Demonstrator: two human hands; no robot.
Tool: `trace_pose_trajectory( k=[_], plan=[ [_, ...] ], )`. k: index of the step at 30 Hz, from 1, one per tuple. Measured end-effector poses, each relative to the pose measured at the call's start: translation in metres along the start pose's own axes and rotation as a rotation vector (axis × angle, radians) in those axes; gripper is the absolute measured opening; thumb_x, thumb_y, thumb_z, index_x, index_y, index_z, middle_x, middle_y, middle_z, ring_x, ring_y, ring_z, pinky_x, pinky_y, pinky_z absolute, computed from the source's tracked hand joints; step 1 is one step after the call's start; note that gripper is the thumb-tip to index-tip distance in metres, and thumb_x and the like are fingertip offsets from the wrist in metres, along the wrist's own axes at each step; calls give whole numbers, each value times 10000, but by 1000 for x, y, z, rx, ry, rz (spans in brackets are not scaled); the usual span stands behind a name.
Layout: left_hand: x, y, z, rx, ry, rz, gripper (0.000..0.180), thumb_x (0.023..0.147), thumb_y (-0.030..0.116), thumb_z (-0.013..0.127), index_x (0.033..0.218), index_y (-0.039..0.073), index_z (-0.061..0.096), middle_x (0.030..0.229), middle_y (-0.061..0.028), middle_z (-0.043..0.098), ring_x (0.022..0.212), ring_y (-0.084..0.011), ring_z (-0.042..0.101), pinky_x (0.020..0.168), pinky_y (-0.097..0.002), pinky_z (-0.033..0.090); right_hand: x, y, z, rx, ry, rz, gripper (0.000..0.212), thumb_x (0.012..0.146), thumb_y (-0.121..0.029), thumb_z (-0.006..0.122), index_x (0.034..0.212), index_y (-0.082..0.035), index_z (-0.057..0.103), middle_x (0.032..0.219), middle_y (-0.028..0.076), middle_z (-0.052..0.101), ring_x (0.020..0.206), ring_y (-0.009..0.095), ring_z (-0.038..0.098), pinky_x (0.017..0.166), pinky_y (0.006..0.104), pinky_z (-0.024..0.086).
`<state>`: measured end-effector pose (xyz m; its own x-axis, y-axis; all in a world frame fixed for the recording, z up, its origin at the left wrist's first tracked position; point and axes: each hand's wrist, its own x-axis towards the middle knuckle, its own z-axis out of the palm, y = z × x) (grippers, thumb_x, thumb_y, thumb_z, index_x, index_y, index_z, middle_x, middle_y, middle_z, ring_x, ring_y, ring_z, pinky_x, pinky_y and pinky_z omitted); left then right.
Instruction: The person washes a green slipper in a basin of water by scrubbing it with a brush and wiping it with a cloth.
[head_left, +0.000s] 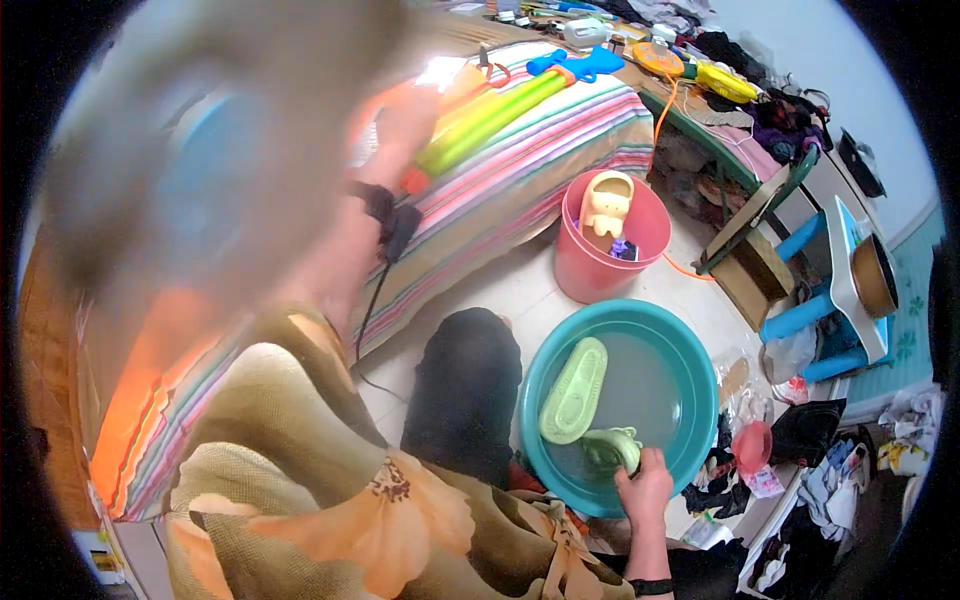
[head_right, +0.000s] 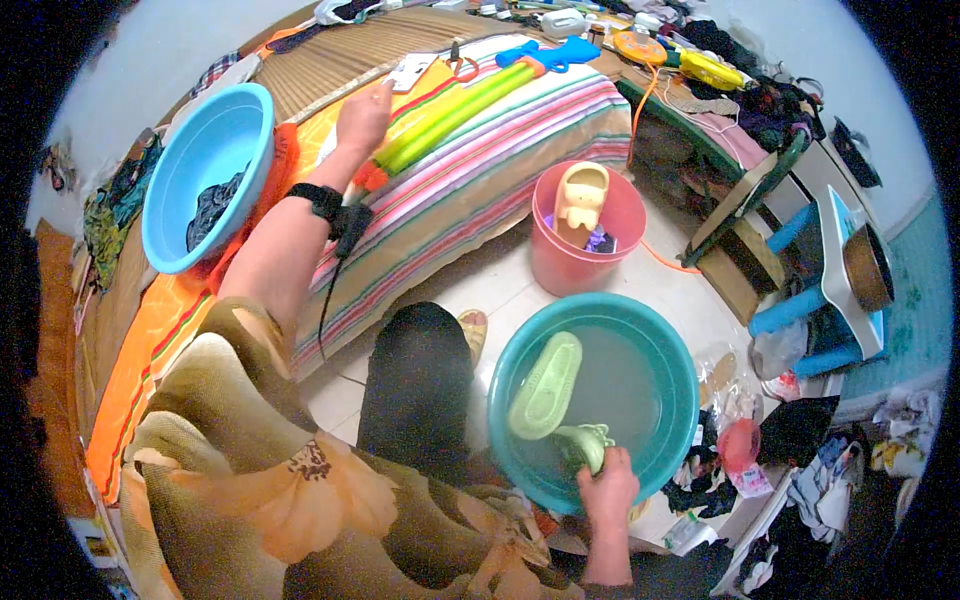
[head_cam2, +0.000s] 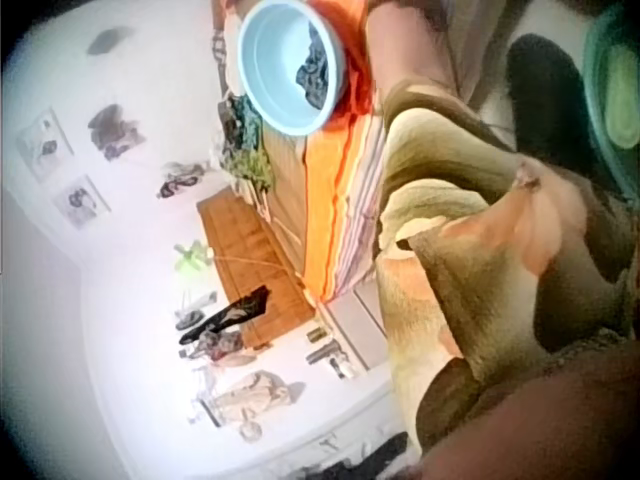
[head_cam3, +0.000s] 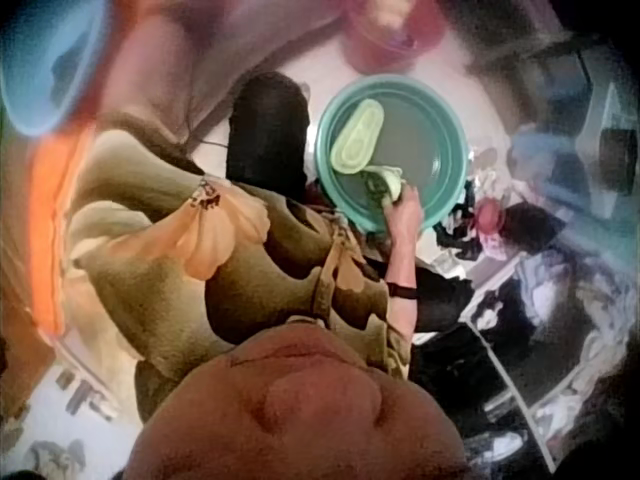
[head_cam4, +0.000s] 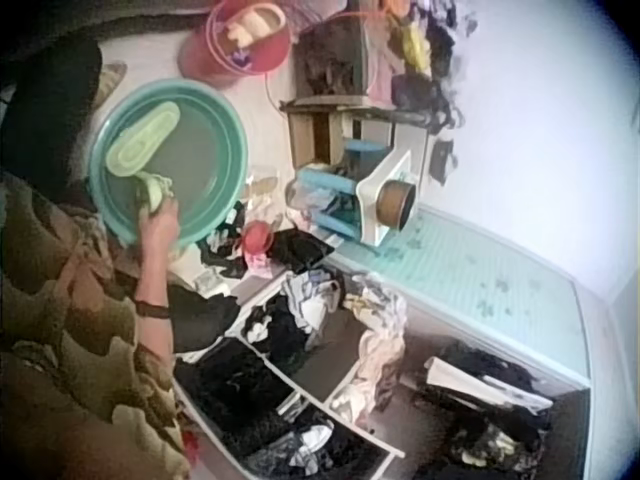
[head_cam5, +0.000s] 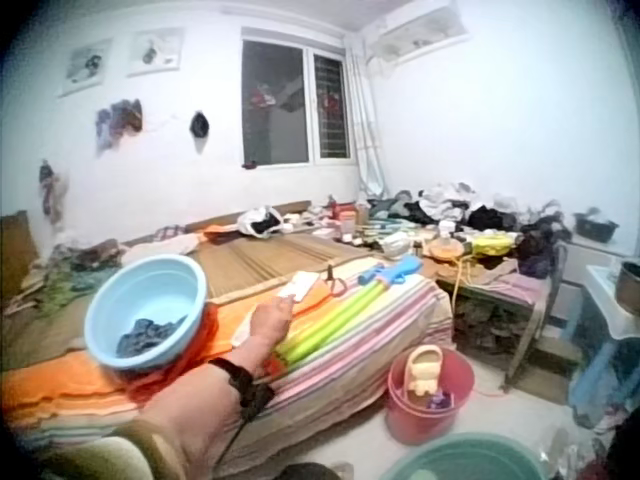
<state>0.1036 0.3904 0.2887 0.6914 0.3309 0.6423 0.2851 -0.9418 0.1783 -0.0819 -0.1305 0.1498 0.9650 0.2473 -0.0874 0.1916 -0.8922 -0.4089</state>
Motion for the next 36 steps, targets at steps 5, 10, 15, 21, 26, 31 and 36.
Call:
trace_pose_trajectory(
  k=[5, 10, 15, 21, 26, 31, 36],
  plan=[
    [-24, -59, -16, 91, 215, -108, 304, 862, 317, 388, 1008, 122, 570, 851, -188, 591, 795, -371, 556, 713, -446, 431, -1, 0, 0, 33, 65, -45, 262, 585, -117, 650, 788, -19, 515, 797, 149, 516, 715, 360, 531, 622, 426, 431],
    [-65, -78, -46, -43, 49, -380, 365, 835, 182, 413, 1189, 185, 504, 905, -207, 533, 864, -340, 535, 782, -405, 424, 0, -3, -1, -12, 41, -11, 262, 587, -117, 646, 792, -17, 518, 804, 149, 518, 720, 360, 529, 631, 426, 434],
    [-72, -83, -46, -24, -54, -219, 387, 818, 98, 428, 1188, 176, 509, 996, -181, 470, 943, -310, 497, 833, -371, 406, 2, -4, 1, -15, 26, -1, 255, 586, -115, 647, 783, -15, 519, 795, 149, 518, 718, 359, 530, 626, 424, 434],
    [-71, -98, -44, -20, -133, -163, 362, 817, 75, 434, 1147, 176, 544, 1041, -166, 455, 961, -298, 499, 843, -357, 412, 3, -4, 4, -18, 12, -4, 252, 593, -126, 655, 775, -24, 515, 813, 152, 522, 717, 361, 539, 621, 427, 441],
    [-71, -94, -37, 24, -139, -153, 339, 820, 85, 439, 1119, 188, 562, 1062, -163, 456, 971, -296, 505, 840, -353, 421, 1, 1, 6, -12, 51, -3, 220, 590, -107, 645, 736, -16, 509, 772, 150, 520, 695, 358, 533, 612, 422, 432],
    [-70, -103, -40, 47, -144, -139, 341, 806, 90, 447, 1109, 195, 567, 1056, -161, 465, 965, -294, 512, 833, -360, 429, 3, 3, 8, -19, -1, 7, 274, 584, -121, 664, 803, -32, 527, 826, 149, 531, 741, 361, 546, 636, 429, 446],
    [-71, -101, -38, 75, -148, -122, 345, 797, 92, 452, 1099, 207, 570, 1060, -158, 471, 951, -296, 523, 821, -369, 436, 2, 1, 6, -23, -18, 29, 285, 581, -125, 662, 818, -33, 533, 834, 148, 536, 738, 359, 551, 639, 429, 449]
  ],
)
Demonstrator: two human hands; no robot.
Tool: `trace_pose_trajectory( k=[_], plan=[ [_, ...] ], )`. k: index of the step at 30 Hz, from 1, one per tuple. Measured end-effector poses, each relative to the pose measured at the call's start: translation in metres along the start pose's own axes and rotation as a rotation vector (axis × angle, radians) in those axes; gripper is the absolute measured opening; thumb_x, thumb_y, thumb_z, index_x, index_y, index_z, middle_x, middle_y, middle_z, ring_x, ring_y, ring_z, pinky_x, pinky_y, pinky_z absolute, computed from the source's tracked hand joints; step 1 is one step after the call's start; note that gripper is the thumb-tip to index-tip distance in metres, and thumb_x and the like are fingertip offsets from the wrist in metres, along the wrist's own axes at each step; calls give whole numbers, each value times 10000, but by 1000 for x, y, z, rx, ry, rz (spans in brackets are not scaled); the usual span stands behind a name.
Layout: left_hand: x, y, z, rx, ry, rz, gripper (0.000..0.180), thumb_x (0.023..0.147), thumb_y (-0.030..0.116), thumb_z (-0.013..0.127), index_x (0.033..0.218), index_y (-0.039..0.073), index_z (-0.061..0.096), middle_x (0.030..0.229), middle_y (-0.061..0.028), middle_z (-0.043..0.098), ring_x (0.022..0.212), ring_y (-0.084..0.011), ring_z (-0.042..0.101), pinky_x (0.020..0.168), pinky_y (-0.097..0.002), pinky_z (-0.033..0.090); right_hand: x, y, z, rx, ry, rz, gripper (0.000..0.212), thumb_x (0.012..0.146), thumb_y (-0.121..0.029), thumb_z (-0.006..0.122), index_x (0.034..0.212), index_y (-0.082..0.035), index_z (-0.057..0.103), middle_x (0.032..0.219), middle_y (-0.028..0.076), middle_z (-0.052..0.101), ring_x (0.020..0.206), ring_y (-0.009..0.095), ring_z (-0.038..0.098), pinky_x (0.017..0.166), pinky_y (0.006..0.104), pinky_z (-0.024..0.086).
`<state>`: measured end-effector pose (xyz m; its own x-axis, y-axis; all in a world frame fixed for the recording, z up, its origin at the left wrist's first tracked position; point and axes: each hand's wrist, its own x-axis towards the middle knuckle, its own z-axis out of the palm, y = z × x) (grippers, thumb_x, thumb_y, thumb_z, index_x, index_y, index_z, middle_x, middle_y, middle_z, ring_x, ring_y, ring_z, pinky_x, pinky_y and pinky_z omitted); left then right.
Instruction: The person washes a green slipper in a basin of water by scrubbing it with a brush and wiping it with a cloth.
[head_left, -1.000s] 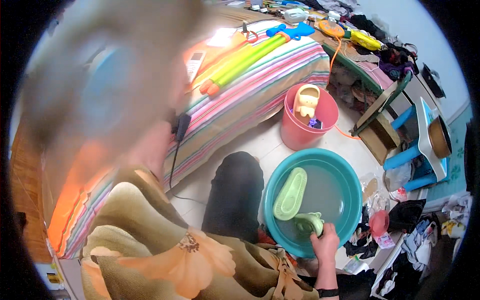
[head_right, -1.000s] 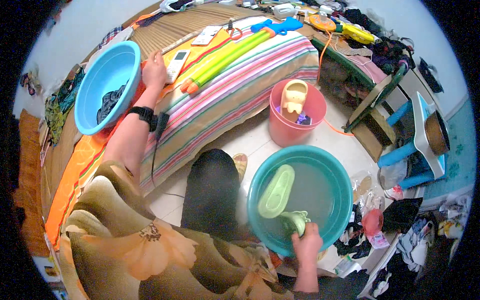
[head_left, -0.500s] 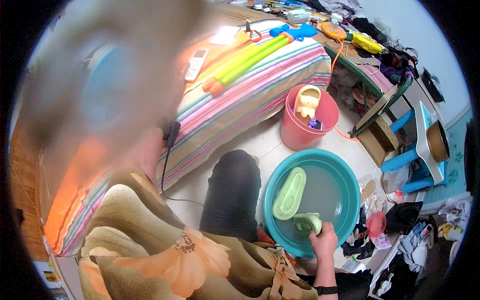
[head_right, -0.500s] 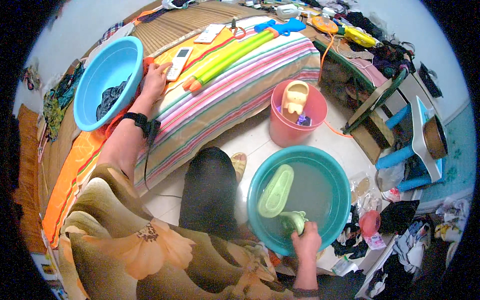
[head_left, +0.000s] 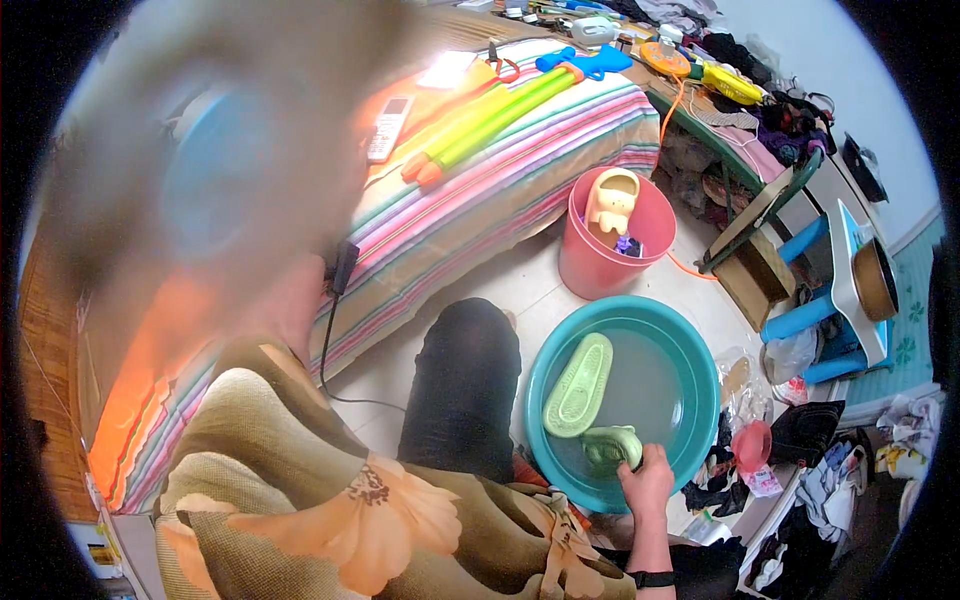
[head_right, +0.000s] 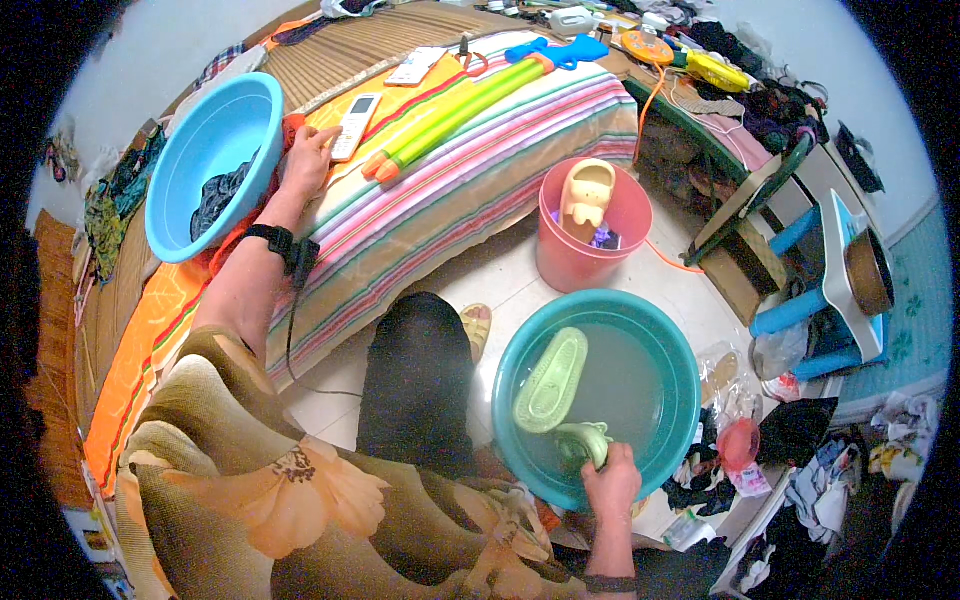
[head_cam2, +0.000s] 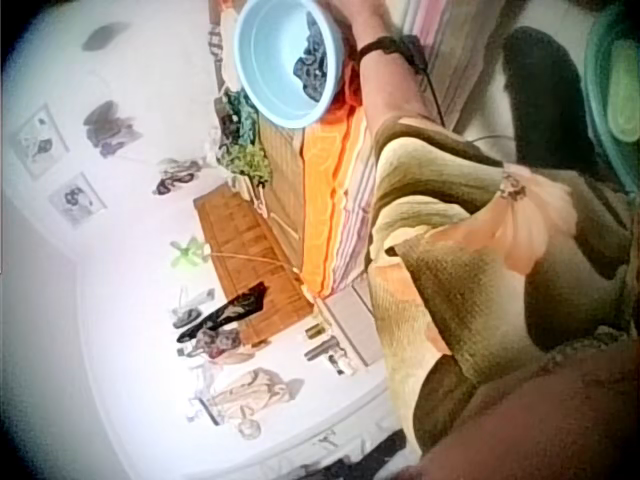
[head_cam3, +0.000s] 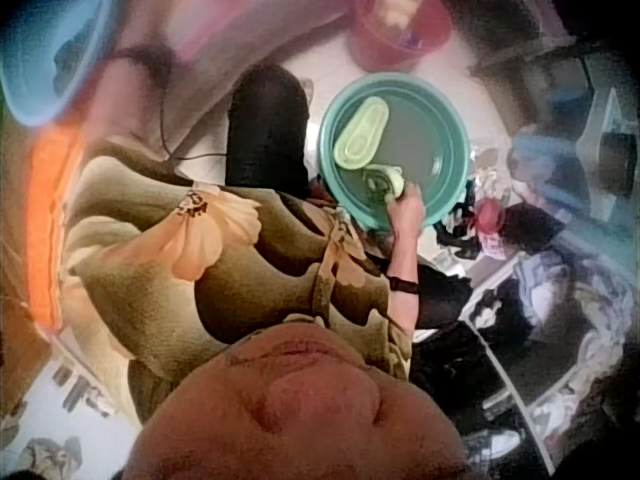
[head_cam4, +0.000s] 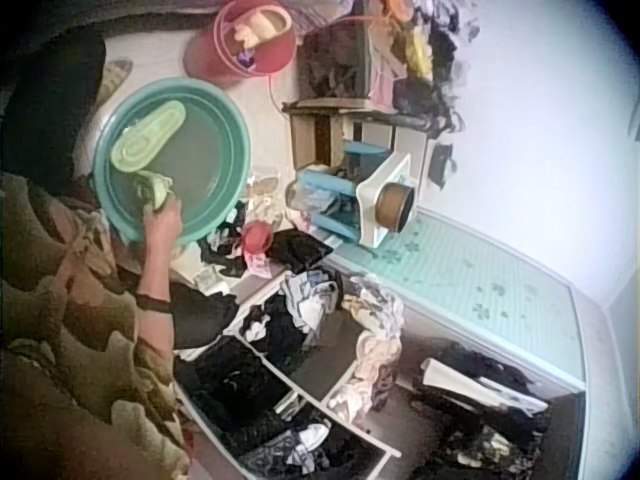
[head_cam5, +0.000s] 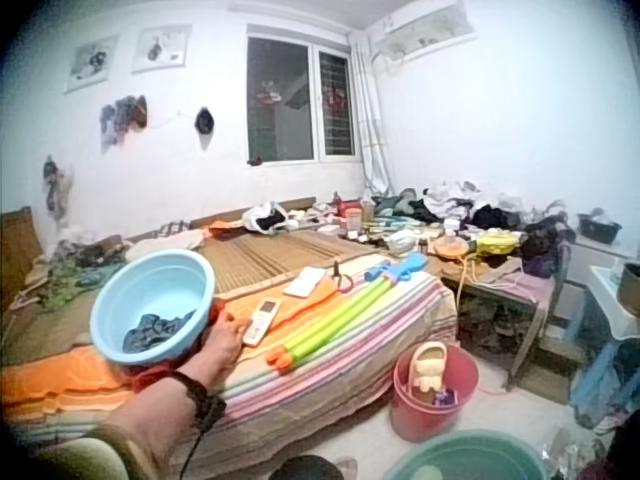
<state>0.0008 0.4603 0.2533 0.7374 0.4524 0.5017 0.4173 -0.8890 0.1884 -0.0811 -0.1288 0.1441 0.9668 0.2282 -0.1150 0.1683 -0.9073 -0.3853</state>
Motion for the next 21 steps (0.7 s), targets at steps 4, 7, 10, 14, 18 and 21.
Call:
trace_pose_trajectory(
  k=[4, 7, 10, 14, 18, 21],
  plan=[
    [-1, 7, -8, 60, -41, -9, 333, 801, 107, 450, 1093, 212, 570, 1049, -158, 482, 958, -295, 527, 815, -376, 439, 0, 1, 2, -23, -2, 4, 279, 592, -143, 648, 824, -37, 537, 846, 149, 540, 743, 359, 551, 641, 431, 450],
    [3, 18, -15, 101, -150, -13, 333, 805, 115, 444, 1100, 214, 563, 1033, -164, 489, 975, -294, 523, 812, -384, 440, 0, 4, 2, -18, -6, 11, 279, 598, -152, 640, 832, -40, 538, 853, 152, 541, 748, 361, 548, 643, 432, 451],
    [11, 16, -16, 118, -195, 50, 352, 807, 110, 433, 1133, 189, 540, 1050, -178, 486, 990, -304, 517, 833, -384, 425, 0, 6, 5, 39, 92, -30, 237, 590, -124, 654, 732, -11, 502, 753, 157, 505, 702, 363, 521, 619, 423, 423],
    [10, -19, -1, -43, 52, -38, 376, 833, 193, 435, 1171, 34, 486, 1123, -236, 494, 1045, -353, 481, 915, -389, 359, 3, -1, 3, 35, 89, -57, 243, 584, -124, 655, 752, -14, 518, 761, 159, 515, 709, 361, 528, 625, 422, 432],
    [6, -10, 13, -298, 291, -234, 475, 847, 339, 444, 1167, -10, 476, 1152, -255, 482, 1087, -352, 461, 924, -384, 354, -2, 8, 4, 51, 13, 13, 316, 595, -184, 655, 869, -59, 559, 862, 158, 556, 787, 352, 561, 688, 420, 458],
    [-9, 56, -39, -223, -109, -491, 617, 820, 490, 447, 1183, -8, 465, 1174, -256, 468, 1105, -339, 458, 916, -378, 366, -2, 13, 6, 26, 41, 21, 301, 597, -188, 656, 838, -42, 551, 837, 158, 551, 765, 355, 556, 669, 423, 454]
  ],
)
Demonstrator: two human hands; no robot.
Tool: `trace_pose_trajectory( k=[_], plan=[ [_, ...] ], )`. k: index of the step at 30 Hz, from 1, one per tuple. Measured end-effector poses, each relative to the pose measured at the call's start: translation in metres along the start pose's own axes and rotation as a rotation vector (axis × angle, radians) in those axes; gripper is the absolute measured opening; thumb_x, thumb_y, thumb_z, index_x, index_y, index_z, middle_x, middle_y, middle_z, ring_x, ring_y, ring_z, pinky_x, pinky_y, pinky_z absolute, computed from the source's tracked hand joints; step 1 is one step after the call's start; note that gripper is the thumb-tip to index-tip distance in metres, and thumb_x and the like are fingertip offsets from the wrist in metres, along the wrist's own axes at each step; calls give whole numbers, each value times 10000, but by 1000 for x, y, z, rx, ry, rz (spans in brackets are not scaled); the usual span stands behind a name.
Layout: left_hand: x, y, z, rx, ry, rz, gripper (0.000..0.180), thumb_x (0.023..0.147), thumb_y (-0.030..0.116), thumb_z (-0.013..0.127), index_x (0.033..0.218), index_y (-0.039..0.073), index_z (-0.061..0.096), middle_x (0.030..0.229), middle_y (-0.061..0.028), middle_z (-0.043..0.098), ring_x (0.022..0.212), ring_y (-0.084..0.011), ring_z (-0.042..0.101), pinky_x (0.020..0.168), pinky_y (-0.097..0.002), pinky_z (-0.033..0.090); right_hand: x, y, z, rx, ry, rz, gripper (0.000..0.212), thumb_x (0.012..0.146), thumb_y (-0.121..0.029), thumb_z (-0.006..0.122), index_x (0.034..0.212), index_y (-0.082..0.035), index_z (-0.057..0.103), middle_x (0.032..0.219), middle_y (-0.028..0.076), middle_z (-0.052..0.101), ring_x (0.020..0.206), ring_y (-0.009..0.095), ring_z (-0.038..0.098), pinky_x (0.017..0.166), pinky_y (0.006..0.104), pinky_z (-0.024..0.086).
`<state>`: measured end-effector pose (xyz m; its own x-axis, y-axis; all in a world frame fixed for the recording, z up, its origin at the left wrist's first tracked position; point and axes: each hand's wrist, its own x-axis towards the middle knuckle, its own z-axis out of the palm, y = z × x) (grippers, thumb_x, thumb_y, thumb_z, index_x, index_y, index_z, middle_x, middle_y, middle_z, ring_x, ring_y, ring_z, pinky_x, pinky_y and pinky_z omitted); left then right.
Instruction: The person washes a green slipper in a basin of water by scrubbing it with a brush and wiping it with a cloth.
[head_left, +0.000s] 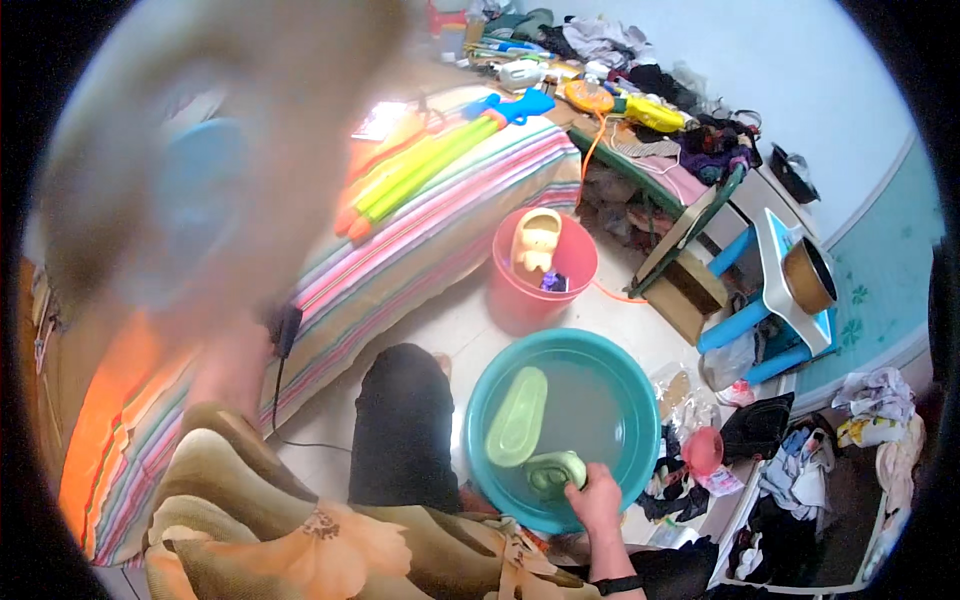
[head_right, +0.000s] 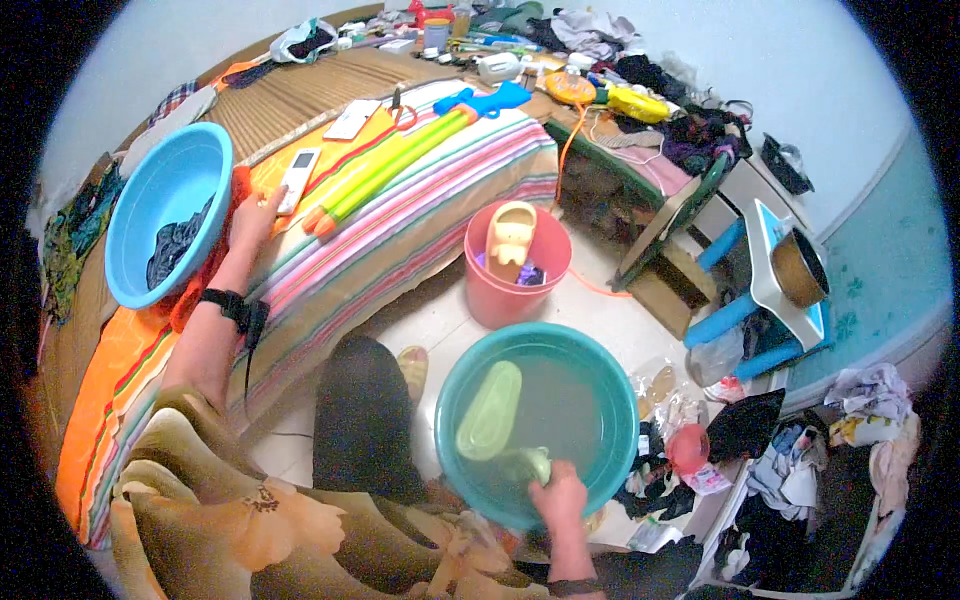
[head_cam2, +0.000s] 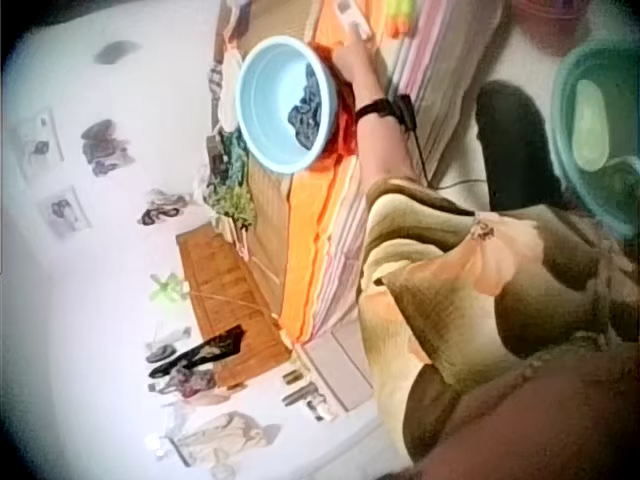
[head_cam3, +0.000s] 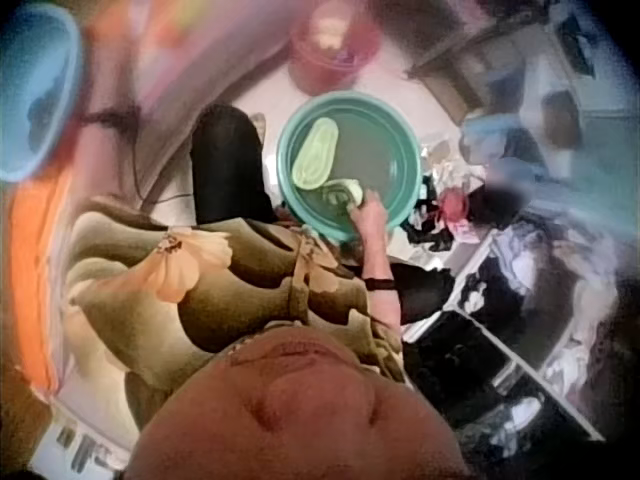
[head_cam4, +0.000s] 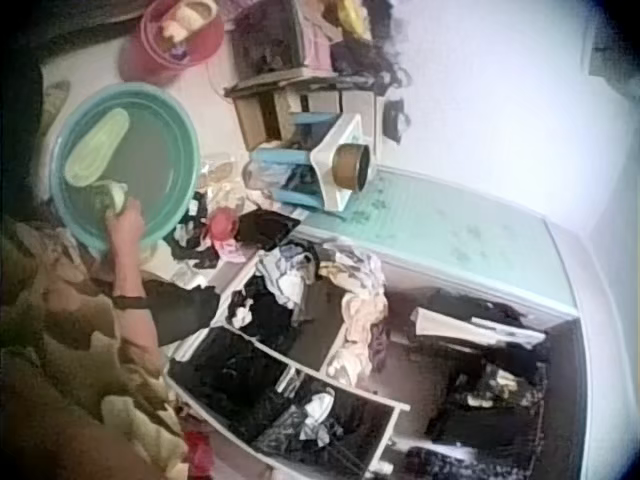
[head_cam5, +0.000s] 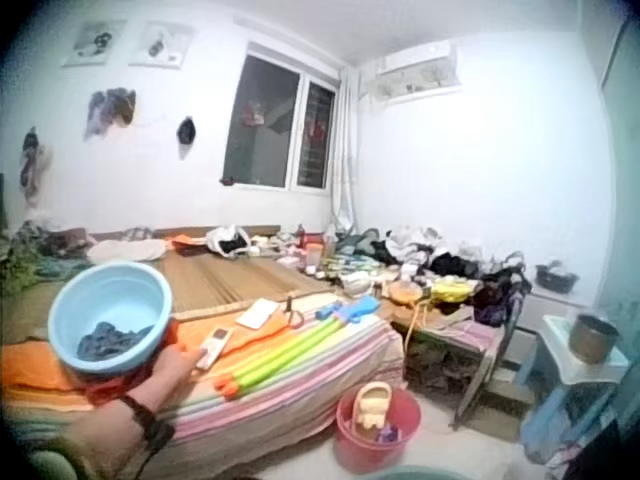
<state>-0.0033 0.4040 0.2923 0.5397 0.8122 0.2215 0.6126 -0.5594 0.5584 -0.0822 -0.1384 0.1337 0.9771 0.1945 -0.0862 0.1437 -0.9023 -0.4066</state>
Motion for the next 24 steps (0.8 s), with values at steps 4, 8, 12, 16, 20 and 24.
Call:
trace_pose_trajectory(
  k=[4, 8, 12, 16, 20, 24],
  plan=[
    [-9, 0, -8, 233, 57, 43, 671, 770, 569, 473, 1166, 27, 487, 1130, -223, 500, 1055, -327, 493, 876, -382, 393, -1, -6, -2, -6, 19, -19, 275, 604, -186, 658, 796, -26, 544, 805, 156, 547, 742, 355, 551, 653, 422, 450],
    [-27, 2, -9, 134, 333, 382, 457, 789, 456, 527, 1043, 77, 558, 974, -137, 576, 933, -291, 550, 782, -363, 438, -3, -2, 0, 36, 6, 6, 294, 606, -211, 643, 840, -54, 559, 854, 159, 562, 769, 361, 564, 669, 437, 456],
    [-28, 22, 16, -94, 301, 619, 251, 818, 301, 541, 895, 67, 589, 871, -121, 589, 819, -270, 579, 687, -354, 453, -4, -5, -5, 14, 40, 10, 268, 604, -199, 650, 799, -41, 554, 815, 157, 555, 753, 357, 556, 657, 426, 450],
    [-18, 48, 30, -105, 280, 615, 309, 840, 347, 488, 848, 58, 598, 832, -140, 588, 766, -307, 578, 655, -396, 448, -2, -9, -7, 40, 46, -26, 260, 606, -191, 658, 768, -25, 542, 784, 159, 543, 739, 355, 546, 654, 417, 444],
    [-3, 80, 41, -139, 117, 497, 346, 845, 382, 466, 905, 63, 586, 919, -157, 585, 843, -320, 558, 706, -409, 433, -4, -9, -7, 27, 34, 3, 260, 605, -188, 658, 769, -22, 543, 783, 160, 541, 743, 357, 545, 660, 415, 443],
    [29, 81, 60, -40, -3, 532, 465, 833, 431, 464, 1170, 109, 467, 1209, -180, 460, 1089, -341, 442, 880, -448, 364, -6, -7, -5, 40, 41, -11, 254, 603, -173, 662, 775, -22, 550, 790, 160, 544, 750, 355, 546, 663, 413, 442]
  ],
)
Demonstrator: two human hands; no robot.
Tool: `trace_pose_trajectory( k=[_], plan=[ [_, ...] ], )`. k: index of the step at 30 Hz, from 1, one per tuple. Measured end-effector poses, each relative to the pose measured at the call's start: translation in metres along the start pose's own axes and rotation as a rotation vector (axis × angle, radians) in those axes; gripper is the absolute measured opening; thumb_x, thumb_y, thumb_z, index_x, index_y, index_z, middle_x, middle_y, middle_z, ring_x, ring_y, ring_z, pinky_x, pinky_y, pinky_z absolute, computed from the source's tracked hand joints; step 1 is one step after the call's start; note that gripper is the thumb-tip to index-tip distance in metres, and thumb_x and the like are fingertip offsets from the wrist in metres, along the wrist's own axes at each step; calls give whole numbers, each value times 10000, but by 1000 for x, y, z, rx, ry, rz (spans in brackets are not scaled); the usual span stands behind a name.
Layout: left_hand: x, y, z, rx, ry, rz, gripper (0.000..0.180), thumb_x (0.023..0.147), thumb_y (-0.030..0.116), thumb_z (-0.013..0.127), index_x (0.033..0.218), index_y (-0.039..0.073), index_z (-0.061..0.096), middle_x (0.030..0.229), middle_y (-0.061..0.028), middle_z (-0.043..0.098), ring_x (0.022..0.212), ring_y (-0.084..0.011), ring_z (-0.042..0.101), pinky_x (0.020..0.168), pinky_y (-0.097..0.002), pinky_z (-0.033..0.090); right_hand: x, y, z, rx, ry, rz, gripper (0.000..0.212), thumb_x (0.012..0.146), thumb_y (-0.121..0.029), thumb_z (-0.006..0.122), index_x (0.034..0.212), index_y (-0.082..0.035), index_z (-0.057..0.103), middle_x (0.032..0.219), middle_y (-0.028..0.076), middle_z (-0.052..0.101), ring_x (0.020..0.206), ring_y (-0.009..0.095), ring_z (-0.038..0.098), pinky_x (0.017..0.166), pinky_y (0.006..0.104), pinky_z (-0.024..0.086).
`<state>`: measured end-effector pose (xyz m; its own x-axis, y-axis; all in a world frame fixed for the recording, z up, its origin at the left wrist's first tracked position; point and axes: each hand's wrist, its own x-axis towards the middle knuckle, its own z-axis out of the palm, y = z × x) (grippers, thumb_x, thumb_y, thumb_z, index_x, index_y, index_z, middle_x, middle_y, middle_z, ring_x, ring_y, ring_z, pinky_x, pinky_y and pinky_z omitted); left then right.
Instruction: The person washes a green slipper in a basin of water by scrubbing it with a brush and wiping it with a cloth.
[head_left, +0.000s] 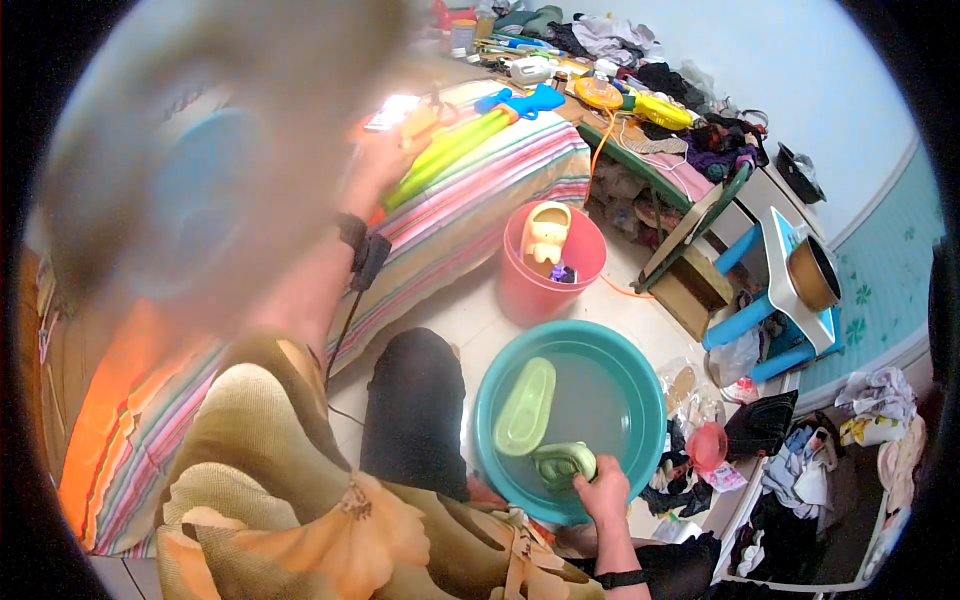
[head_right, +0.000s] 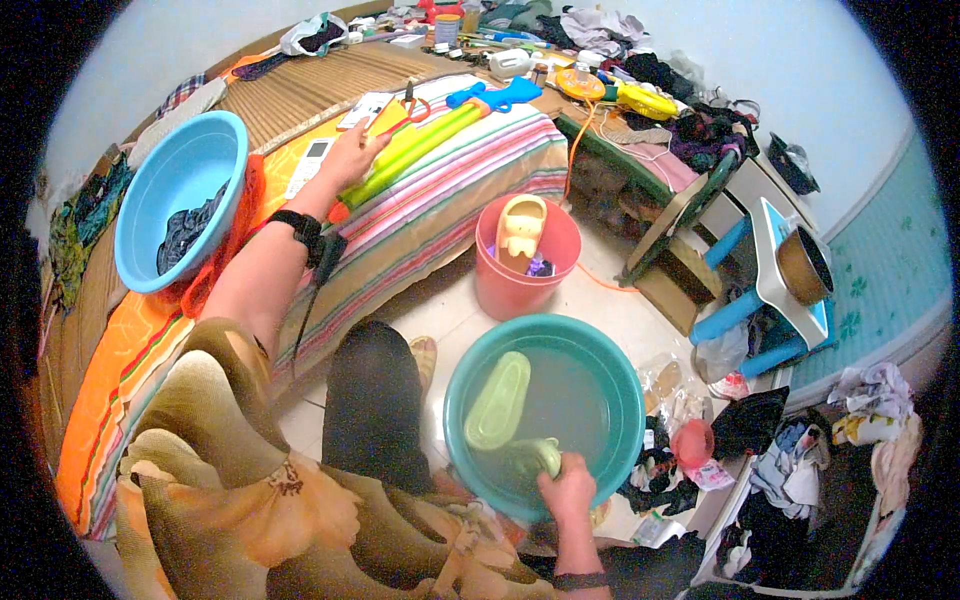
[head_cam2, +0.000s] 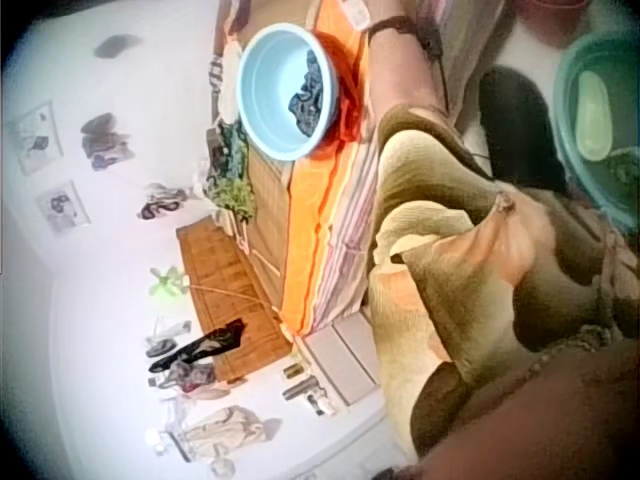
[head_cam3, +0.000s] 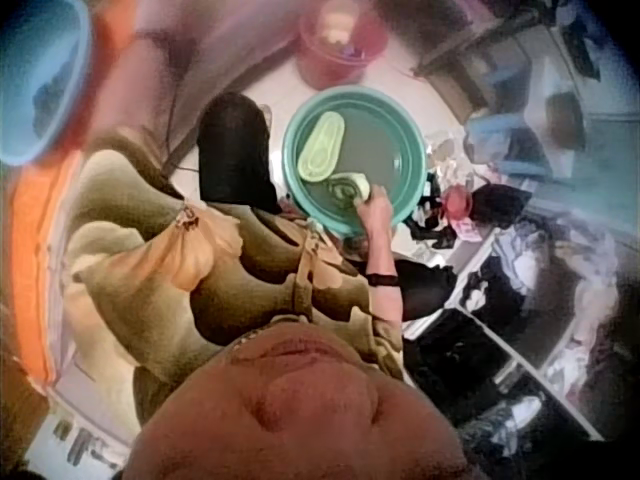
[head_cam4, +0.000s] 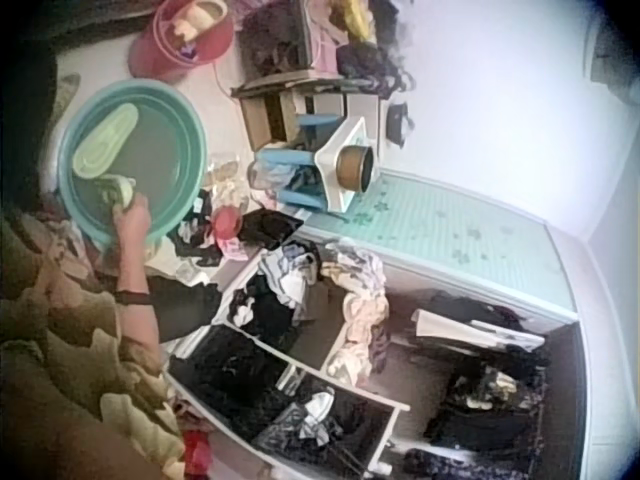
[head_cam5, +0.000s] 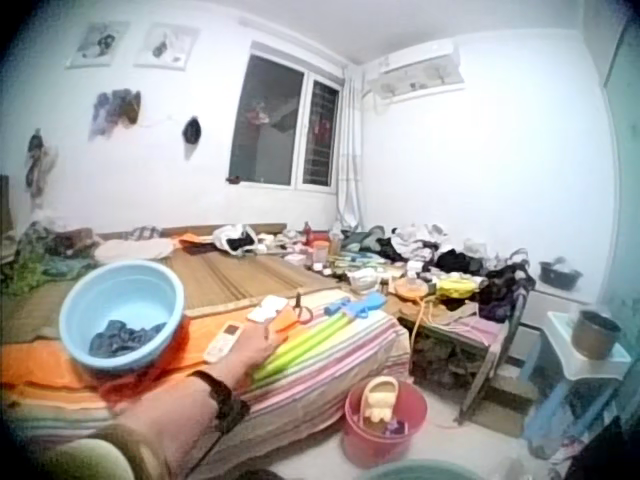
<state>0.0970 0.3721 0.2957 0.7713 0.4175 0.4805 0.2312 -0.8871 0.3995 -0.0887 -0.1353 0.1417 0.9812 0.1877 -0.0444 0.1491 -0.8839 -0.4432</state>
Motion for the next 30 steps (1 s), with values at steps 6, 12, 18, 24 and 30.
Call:
trace_pose_trajectory(
  k=[6, 12, 18, 24, 30],
  plan=[
    [2, -1, 9, 284, -323, -62, 630, 813, 469, 456, 1334, 167, 273, 1374, -79, 290, 1236, -286, 310, 979, -539, 237, 1, 2, 1, 22, -8, 26, 251, 597, -143, 669, 797, -29, 568, 800, 157, 553, 731, 344, 554, 657, 402, 446],
    [-7, 12, 9, 189, -209, -30, 610, 802, 451, 486, 1285, 100, 359, 1331, -176, 323, 1207, -297, 346, 976, -382, 313, 9, 2, 3, 1, 19, -36, 258, 589, -144, 672, 793, -27, 565, 790, 153, 553, 700, 341, 555, 641, 401, 445],
    [-57, 105, -35, -458, -325, 227, 560, 773, 348, 584, 1228, 58, 433, 1111, -166, 540, 1036, -273, 515, 871, -349, 408, 0, -2, 1, -2, 43, -56, 251, 593, -161, 658, 769, -19, 551, 768, 157, 536, 698, 352, 543, 630, 408, 441],
    [-151, 199, -77, -1484, -961, 196, 610, 836, 366, 536, 1298, 43, 303, 1159, -112, 511, 1008, -186, 520, 830, -322, 426, -6, -1, -10, 58, 101, -35, 257, 616, -160, 646, 809, -20, 551, 793, 165, 537, 752, 362, 535, 661, 413, 443],
    [-258, 207, 45, -1378, -1481, -848, 699, 815, 497, 495, 1305, 73, 233, 1251, -179, 390, 1089, -302, 458, 813, -543, 419, -3, -14, -24, 79, 217, -23, 259, 644, -137, 631, 865, -34, 543, 864, 155, 538, 807, 355, 538, 667, 406, 442]
  ],
)
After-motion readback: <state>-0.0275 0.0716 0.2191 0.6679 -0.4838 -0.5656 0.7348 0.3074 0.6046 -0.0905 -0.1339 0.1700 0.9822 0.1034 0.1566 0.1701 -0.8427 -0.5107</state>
